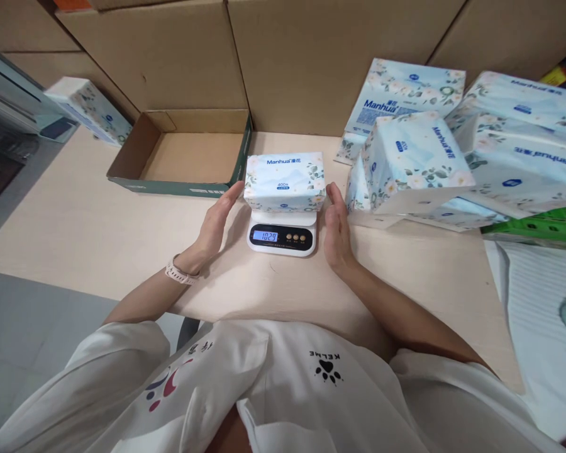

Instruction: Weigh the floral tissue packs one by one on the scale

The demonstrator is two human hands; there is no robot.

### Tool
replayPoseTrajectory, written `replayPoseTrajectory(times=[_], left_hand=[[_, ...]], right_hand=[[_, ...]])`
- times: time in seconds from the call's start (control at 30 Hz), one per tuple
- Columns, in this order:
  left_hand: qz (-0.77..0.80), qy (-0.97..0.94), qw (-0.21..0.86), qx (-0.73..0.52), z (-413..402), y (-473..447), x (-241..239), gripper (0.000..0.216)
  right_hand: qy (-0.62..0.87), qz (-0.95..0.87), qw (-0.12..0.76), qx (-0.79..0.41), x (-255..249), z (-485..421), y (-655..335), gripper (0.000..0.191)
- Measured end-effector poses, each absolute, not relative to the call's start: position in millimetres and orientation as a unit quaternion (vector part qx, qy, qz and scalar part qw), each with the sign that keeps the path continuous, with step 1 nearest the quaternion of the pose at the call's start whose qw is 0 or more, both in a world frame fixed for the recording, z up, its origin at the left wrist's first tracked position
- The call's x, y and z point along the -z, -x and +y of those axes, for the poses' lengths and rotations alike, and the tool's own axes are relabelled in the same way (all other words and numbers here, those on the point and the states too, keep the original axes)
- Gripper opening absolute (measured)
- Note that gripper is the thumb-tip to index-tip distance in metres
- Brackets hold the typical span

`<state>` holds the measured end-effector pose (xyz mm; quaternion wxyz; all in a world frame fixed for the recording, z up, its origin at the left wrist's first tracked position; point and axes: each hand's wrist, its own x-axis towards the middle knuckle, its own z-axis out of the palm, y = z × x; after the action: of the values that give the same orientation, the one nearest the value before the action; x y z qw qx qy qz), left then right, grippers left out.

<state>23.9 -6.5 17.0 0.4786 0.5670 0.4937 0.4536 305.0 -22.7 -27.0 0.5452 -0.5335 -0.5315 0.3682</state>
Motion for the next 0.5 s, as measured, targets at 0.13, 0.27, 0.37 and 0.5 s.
replayPoseTrajectory(times=[0.13,0.27,0.37,0.5], left_hand=[[0.481,-0.633,0.448,-0.410,-3,-30,-21,0.082],[0.441,-0.676,0.430,-0.404,-4,-40,-31,0.082],[0.408,-0.698,0.396,-0.435,-2,-52,-53,0.083],[0.341,-0.748,0.338,-0.459,10,-91,-109,0.093]], right_hand=[[0.524,-0.565,0.524,-0.364,21,-21,-299,0.079],[0.520,-0.601,0.507,-0.333,12,-35,-295,0.070],[0.499,-0.642,0.526,-0.248,1,-47,-295,0.071],[0.486,-0.626,0.607,-0.061,-24,-36,-317,0.079]])
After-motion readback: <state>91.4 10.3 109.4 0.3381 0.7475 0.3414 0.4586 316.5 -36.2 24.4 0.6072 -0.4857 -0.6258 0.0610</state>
